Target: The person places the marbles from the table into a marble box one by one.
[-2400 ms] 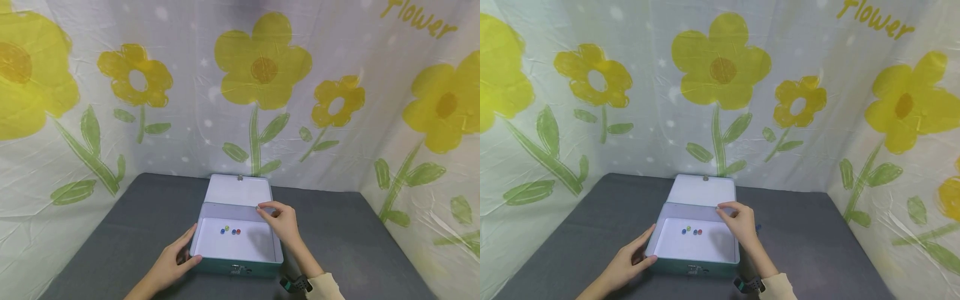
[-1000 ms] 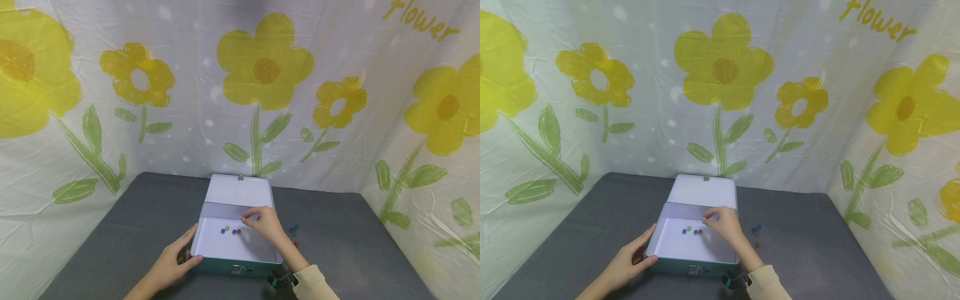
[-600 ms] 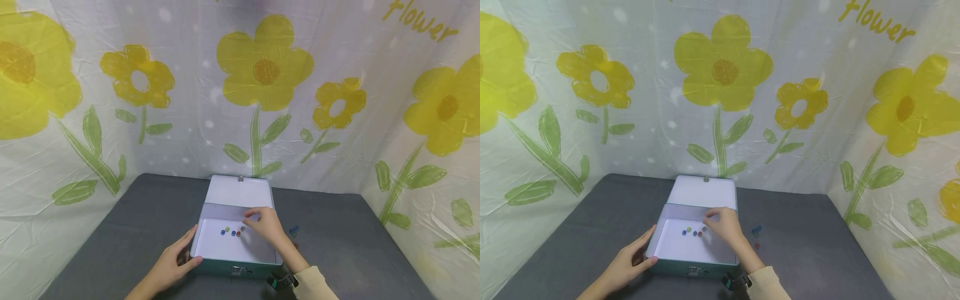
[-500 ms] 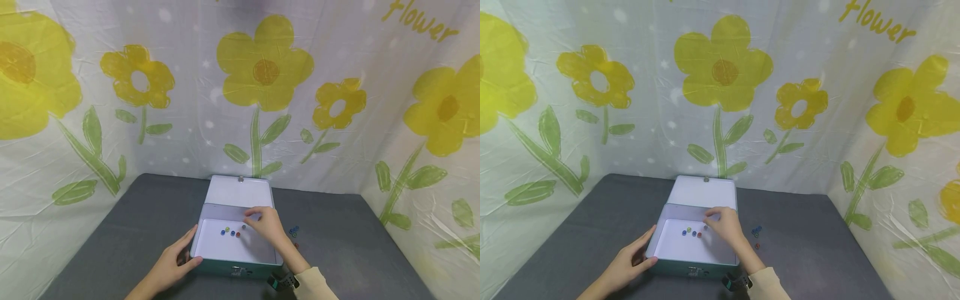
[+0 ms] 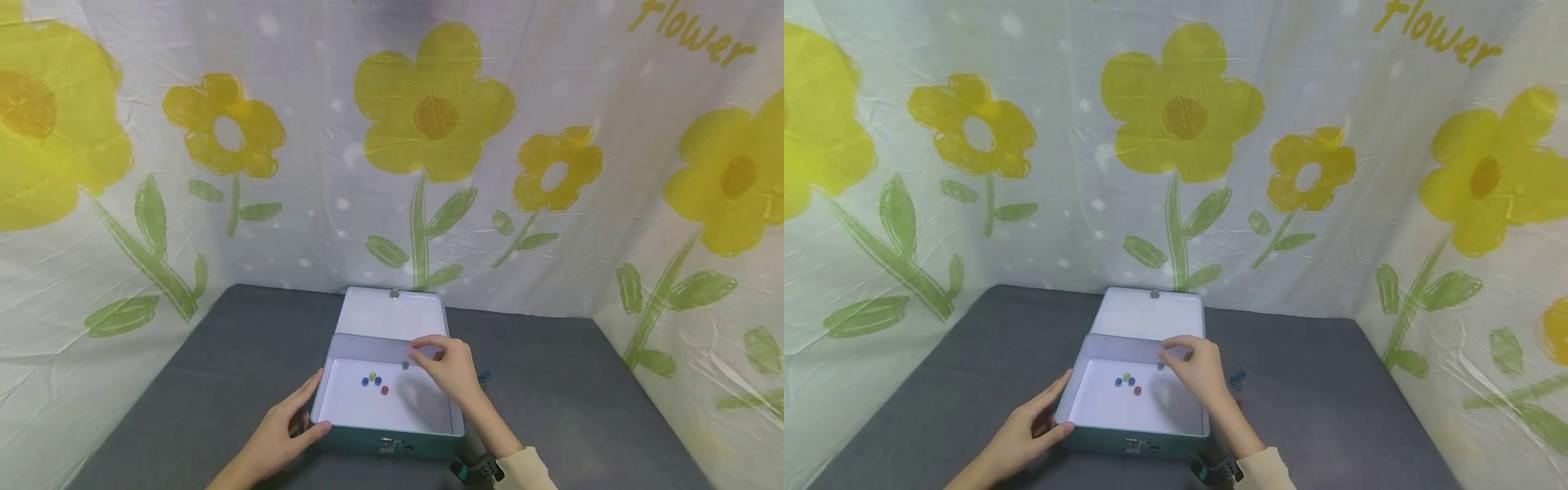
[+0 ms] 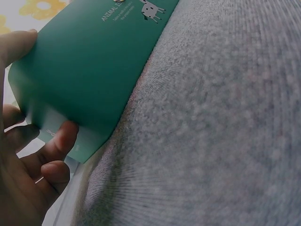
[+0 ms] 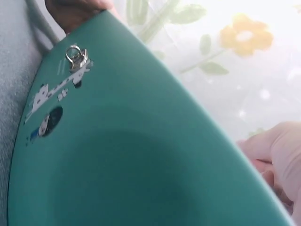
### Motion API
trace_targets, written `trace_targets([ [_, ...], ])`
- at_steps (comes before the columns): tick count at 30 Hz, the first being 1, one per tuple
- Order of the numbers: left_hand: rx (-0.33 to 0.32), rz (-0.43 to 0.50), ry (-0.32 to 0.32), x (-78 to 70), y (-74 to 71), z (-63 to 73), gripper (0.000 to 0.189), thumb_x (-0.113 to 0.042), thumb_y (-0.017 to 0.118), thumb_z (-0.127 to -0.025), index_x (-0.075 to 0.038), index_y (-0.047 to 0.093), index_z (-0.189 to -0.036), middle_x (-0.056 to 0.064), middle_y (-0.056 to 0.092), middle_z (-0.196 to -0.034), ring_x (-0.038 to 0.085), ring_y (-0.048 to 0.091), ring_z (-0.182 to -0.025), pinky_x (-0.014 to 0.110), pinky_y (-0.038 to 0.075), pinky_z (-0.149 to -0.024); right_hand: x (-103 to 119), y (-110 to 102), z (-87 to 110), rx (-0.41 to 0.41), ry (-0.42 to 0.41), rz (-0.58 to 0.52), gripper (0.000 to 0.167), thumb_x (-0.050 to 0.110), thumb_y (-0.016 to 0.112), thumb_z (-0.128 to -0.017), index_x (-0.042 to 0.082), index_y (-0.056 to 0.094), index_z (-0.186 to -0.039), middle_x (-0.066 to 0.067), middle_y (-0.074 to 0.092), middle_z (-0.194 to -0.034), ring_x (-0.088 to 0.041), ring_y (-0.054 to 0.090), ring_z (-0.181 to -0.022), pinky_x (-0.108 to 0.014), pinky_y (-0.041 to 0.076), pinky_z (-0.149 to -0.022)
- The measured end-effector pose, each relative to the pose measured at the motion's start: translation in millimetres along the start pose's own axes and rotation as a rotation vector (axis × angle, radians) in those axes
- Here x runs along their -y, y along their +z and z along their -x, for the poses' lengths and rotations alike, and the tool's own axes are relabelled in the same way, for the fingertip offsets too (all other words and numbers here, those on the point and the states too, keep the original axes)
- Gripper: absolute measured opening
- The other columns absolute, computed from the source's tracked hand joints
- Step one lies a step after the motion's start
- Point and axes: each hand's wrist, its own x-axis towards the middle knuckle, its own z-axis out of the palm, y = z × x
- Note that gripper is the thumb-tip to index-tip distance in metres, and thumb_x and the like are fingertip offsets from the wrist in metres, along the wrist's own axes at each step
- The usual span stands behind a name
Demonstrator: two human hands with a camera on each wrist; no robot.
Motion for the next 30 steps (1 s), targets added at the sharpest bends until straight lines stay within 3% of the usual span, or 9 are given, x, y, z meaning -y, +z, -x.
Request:
trace_targets([
  [4, -0.006, -0.011, -0.031, 0.8, 0.5, -0.7, 0.081, -0.027, 0.082, -0.095, -0.017, 0.042, -0.165, 0.018, 0.055, -0.147, 0.003, 0.048, -0.069, 0.021, 0.043, -0.058, -6.6, -10.3, 3.2, -0.047, -0.013, -0.01, 0.013, 0.011, 0.088, -0.088, 0.014, 0.085, -0.1, -0.001, 0.078, -0.082, 0.003, 0.032, -0.039, -0.022, 0.027, -0.042],
  [11, -0.005, 0.001, -0.034, -0.4, 1.3, -1.4, 0.081, -0.025, 0.082, -0.095, -0.015, 0.041, -0.164, 0.018, 0.055, -0.147, 0.003, 0.048, -0.068, 0.022, 0.043, -0.057, -23.0, -32.3, 15.4, -0.116, -0.038, 0.023, 0.014, 0.012, 0.088, -0.088, 0.014, 0.085, -0.102, 0.008, 0.049, -0.046, 0.006, 0.028, -0.04, -0.018, 0.025, -0.04],
  [20, 0.003, 0.009, -0.028, -4.2, 2.7, 2.2, 0.08, -0.024, 0.081, -0.096, -0.013, 0.041, -0.164, 0.023, 0.05, -0.157, 0.003, 0.047, -0.068, 0.022, 0.043, -0.056, -42.7, -65.2, 44.3, -0.169, 0.02, 0.021, 0.014, 0.012, 0.086, -0.09, 0.012, 0.083, -0.104, 0.009, 0.044, -0.043, 0.006, 0.027, -0.036, -0.017, 0.026, -0.037],
  [27, 0.004, -0.007, -0.105, -5.9, 1.5, 0.8, 0.082, -0.029, 0.082, -0.095, -0.018, 0.04, -0.165, 0.017, 0.05, -0.157, 0.005, 0.047, -0.069, 0.021, 0.043, -0.058, -58.2, -85.6, 57.9, -0.211, 0.046, 0.105, 0.015, 0.011, 0.087, -0.089, 0.01, 0.083, -0.103, 0.009, 0.042, -0.042, 0.008, 0.023, -0.038, -0.016, 0.022, -0.038],
  [30, -0.001, -0.013, -0.099, -4.9, 1.1, -0.4, 0.082, -0.027, 0.082, -0.095, -0.017, 0.04, -0.165, 0.018, 0.05, -0.157, 0.005, 0.047, -0.069, 0.021, 0.043, -0.058, -64.1, -92.0, 62.6, -0.214, 0.062, 0.124, 0.016, 0.009, 0.087, -0.088, 0.009, 0.083, -0.104, 0.012, 0.039, -0.044, 0.008, 0.023, -0.038, -0.016, 0.022, -0.037],
])
